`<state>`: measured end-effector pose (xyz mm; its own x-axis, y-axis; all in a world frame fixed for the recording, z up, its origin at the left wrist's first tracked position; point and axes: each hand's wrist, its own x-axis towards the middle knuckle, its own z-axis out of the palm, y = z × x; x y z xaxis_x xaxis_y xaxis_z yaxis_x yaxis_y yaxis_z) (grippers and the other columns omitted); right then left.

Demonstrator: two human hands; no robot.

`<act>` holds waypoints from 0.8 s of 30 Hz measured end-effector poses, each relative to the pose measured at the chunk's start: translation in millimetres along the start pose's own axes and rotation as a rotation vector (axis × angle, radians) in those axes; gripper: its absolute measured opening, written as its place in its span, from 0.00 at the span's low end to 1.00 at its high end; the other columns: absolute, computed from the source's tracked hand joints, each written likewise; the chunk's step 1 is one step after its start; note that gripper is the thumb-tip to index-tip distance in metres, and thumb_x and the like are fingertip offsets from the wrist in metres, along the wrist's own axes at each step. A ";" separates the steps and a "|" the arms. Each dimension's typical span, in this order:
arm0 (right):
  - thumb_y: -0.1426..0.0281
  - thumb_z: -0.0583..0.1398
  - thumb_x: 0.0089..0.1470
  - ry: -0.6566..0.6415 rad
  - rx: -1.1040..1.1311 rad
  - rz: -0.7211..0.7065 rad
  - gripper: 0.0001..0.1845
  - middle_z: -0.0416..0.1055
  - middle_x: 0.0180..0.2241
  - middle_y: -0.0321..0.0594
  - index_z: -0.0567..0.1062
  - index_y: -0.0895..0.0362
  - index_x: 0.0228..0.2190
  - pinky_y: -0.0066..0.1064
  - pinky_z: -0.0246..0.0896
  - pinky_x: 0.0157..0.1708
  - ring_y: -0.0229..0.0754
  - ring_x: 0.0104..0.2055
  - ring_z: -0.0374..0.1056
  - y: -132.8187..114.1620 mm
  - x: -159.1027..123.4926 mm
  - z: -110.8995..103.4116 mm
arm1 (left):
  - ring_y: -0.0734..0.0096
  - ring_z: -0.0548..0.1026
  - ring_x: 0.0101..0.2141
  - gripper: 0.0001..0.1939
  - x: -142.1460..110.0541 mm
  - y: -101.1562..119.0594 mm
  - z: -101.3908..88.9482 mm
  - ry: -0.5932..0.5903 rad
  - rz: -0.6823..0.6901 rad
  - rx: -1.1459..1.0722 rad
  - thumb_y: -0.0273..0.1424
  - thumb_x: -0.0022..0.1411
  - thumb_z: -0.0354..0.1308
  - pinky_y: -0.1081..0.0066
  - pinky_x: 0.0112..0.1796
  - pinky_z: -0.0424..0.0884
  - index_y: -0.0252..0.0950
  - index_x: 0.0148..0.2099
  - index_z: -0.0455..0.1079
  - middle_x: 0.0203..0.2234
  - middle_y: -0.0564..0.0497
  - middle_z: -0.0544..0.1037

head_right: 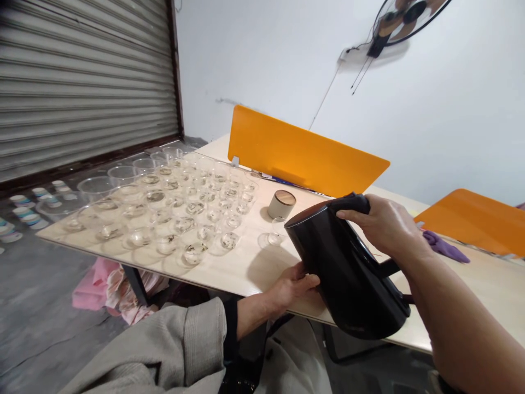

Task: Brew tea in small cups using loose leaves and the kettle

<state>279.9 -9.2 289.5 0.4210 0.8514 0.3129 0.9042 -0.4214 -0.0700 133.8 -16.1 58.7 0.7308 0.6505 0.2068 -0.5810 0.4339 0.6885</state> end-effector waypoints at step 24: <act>0.41 0.63 0.48 -0.053 -0.054 -0.020 0.25 0.77 0.30 0.36 0.79 0.48 0.34 0.37 0.57 0.32 0.49 0.33 0.69 -14.2 7.9 2.3 | 0.50 0.78 0.52 0.38 2.5 -9.3 -3.0 0.014 -0.009 -0.020 0.50 0.54 0.73 0.45 0.60 0.72 0.36 0.60 0.72 0.52 0.42 0.79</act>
<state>270.6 4.2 290.9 0.4071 0.8746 0.2633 0.9080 -0.4189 -0.0122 139.9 -16.6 50.8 0.7309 0.6553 0.1906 -0.5816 0.4520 0.6763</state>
